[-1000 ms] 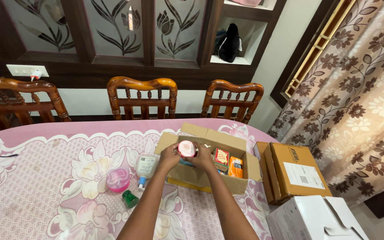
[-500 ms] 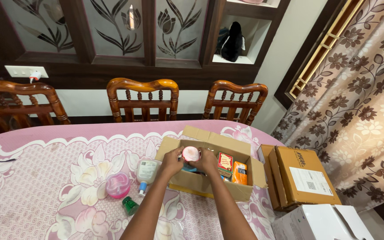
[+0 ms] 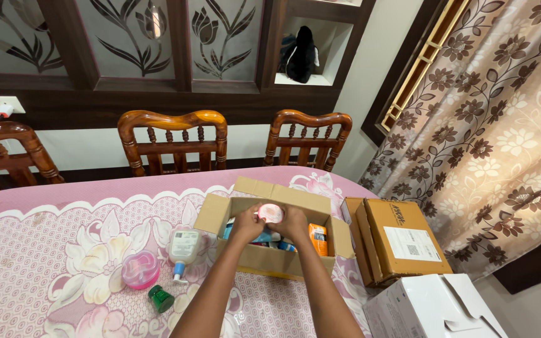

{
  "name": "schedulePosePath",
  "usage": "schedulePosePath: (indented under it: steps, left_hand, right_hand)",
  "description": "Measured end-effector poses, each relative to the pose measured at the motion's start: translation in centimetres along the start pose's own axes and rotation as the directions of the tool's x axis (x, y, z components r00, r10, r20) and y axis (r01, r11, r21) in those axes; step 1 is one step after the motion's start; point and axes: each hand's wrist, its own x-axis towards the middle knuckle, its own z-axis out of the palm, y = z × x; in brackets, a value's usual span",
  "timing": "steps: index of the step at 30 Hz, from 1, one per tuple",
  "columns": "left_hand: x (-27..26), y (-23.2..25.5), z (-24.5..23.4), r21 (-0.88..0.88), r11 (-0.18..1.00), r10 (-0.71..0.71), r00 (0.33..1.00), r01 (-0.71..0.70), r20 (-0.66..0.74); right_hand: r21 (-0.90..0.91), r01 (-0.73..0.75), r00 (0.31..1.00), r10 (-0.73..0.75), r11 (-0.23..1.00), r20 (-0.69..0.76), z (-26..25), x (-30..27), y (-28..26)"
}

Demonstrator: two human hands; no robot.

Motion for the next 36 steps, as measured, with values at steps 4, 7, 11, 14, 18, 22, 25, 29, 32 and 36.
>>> schedulePosePath:
  steps: [4, 7, 11, 14, 18, 22, 25, 29, 32, 36]
  left_hand:
    - [-0.4, 1.2, -2.3, 0.109, 0.991, -0.072, 0.997, 0.076, -0.038]
    - [-0.8, 1.0, -4.0, 0.179, 0.966, -0.184, 0.982, 0.187, -0.032]
    - [-0.8, -0.6, -4.9, 0.172, 0.968, -0.181, 0.983, 0.181, -0.015]
    - [-0.8, -1.3, -5.5, 0.155, 0.97, -0.194, 0.981, 0.188, 0.023]
    - [-1.2, -1.0, -6.6, 0.159, 0.975, -0.165, 0.985, 0.155, 0.054]
    - [-1.8, -0.7, -7.9, 0.007, 0.998, -0.057, 0.997, 0.058, -0.044]
    - [-1.7, -0.9, -8.3, -0.082, 0.995, -0.057, 0.997, 0.052, -0.059]
    - [-1.3, -2.4, -8.2, -0.156, 0.987, -0.035, 0.997, 0.025, -0.063]
    - [-1.3, -3.2, -7.9, -0.22, 0.975, -0.007, 0.997, -0.011, -0.079]
    - [-1.9, -3.2, -8.6, -0.231, 0.97, 0.045, 0.99, -0.075, -0.131]
  right_hand:
    - [-0.001, -0.016, 0.999, 0.016, 1.0, 0.041, 2.5, 0.6, -0.8]
    - [-0.089, -0.031, 0.993, 0.04, 0.996, 0.107, 4.4, 1.2, -2.4]
    - [-0.124, 0.026, 0.99, -0.008, 0.992, 0.141, 6.5, 0.9, -3.9]
    - [-0.161, -0.012, 0.981, 0.043, 0.987, 0.191, 7.8, 1.4, -4.8]
    - [-0.173, -0.082, 0.974, 0.115, 0.982, 0.195, 8.7, 2.0, -5.2]
    - [-0.227, -0.113, 0.964, 0.162, 0.967, 0.209, 9.5, 2.5, -5.2]
    - [-0.267, -0.068, 0.97, 0.126, 0.961, 0.206, 10.7, 3.0, -4.6]
    - [-0.262, -0.065, 0.977, 0.114, 0.963, 0.179, 12.2, 3.3, -3.7]
    - [-0.223, -0.028, 0.986, 0.065, 0.974, 0.156, 12.0, 2.8, -3.5]
    - [-0.23, -0.053, 0.972, 0.103, 0.972, 0.212, 10.0, 2.2, -4.3]
